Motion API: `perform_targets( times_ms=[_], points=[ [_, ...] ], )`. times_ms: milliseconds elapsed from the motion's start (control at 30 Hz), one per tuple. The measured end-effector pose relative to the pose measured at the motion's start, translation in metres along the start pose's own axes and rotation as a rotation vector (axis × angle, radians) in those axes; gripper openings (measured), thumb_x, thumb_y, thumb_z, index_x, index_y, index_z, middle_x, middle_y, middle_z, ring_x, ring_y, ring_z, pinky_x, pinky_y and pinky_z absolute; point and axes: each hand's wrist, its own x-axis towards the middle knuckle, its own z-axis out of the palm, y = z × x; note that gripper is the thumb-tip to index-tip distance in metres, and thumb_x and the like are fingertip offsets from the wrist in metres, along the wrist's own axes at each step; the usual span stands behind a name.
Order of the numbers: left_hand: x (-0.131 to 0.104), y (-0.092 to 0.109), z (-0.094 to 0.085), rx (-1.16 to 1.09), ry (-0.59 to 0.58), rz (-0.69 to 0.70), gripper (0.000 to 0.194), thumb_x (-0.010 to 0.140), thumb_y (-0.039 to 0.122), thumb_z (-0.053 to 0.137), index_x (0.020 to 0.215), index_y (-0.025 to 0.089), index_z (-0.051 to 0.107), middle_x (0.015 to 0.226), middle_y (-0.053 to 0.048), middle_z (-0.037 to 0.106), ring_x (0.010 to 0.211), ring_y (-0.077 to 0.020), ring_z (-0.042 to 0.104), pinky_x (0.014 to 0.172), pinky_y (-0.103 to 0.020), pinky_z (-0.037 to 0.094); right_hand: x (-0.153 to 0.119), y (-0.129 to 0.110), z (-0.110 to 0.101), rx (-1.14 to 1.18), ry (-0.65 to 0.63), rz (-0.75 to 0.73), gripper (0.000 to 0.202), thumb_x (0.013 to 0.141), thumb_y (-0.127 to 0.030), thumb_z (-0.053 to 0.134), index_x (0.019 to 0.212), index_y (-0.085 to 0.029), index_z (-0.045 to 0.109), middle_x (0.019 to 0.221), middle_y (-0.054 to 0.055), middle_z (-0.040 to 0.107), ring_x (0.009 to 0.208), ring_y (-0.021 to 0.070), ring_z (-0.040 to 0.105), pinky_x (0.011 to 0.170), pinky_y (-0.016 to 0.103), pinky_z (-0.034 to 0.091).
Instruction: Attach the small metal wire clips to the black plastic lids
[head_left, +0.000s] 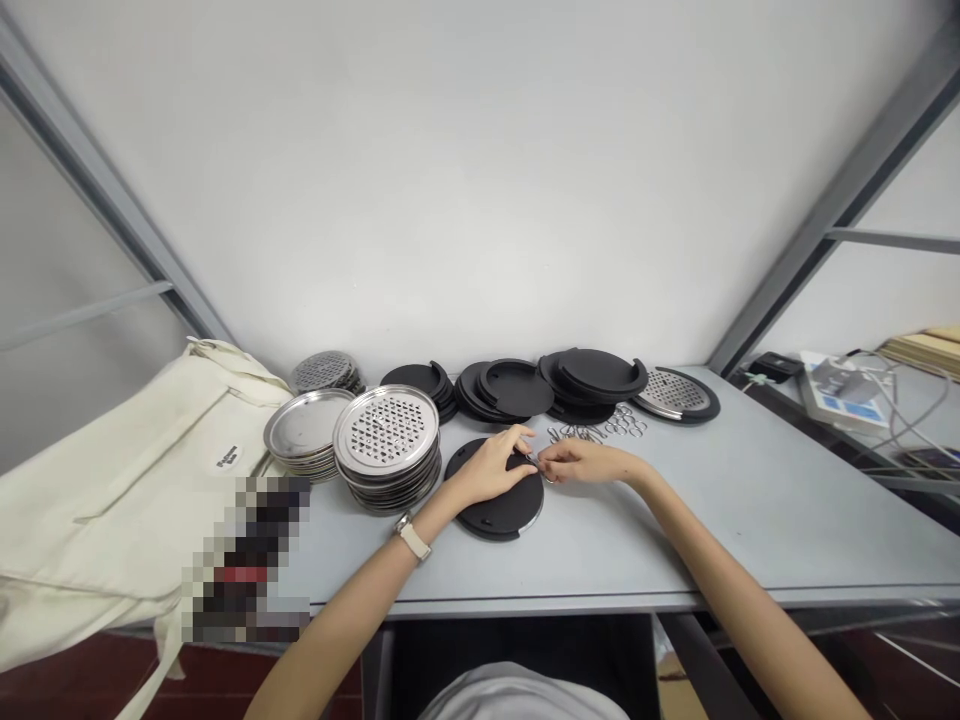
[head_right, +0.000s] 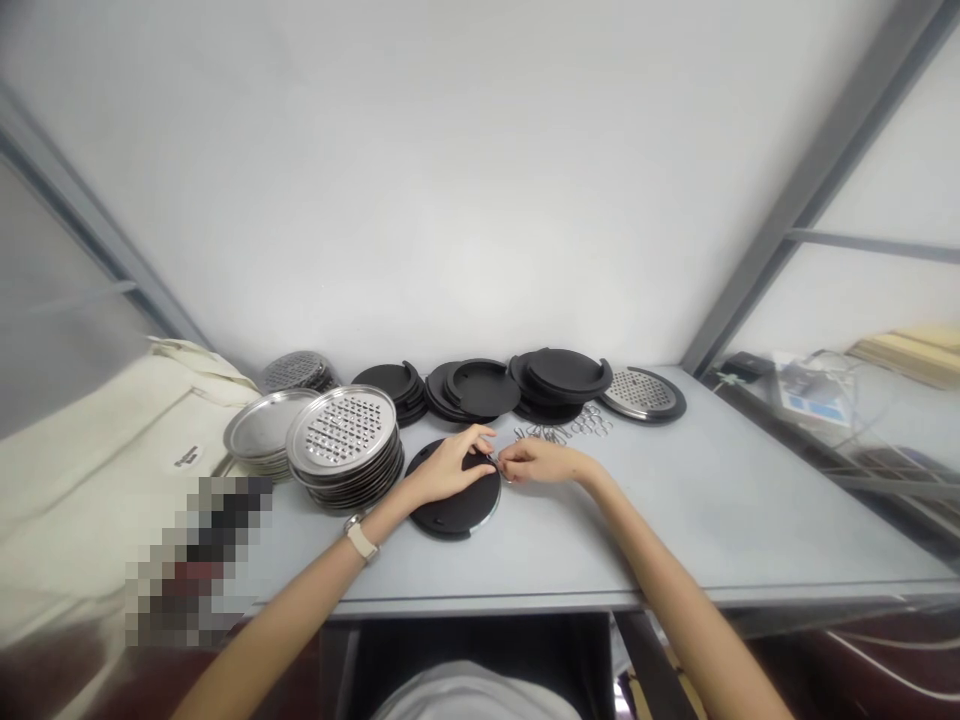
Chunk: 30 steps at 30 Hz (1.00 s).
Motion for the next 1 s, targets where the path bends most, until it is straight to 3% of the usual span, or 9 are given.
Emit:
perform_targets(
  times_ms=[833,1000],
  points=[
    [-0.0009,0.0064,-0.0017,0.008,-0.024,-0.007,0.044,0.081,0.018,0.061,0.122,0.023,0.046,0.102,-0.004,0.064,0.098,-0.0185,0.060,0.090,-0.032,0.044,-0.0009,-0.0012,-0.0007,0.029,-0.009,-0.005,0.015,0.076,-0.025,0.045,0.066,-0.017,0.051,0.067,-0.001,0.051,0.064,0.0124,0.048,0.066,0.025,0.042],
    [-0.0016,0.0084,-0.0032,-0.033,-0.056,0.019,0.043,0.084,0.010,0.051,0.125,0.022,0.043,0.103,-0.005,0.065,0.099,-0.0177,0.061,0.090,-0.031,0.045,-0.0050,-0.0034,-0.0024,0.039,-0.019,0.013,0.016,0.076,-0.026,0.045,0.063,-0.017,0.049,0.063,-0.002,0.049,0.061,0.0117,0.047,0.062,0.024,0.041]
  ],
)
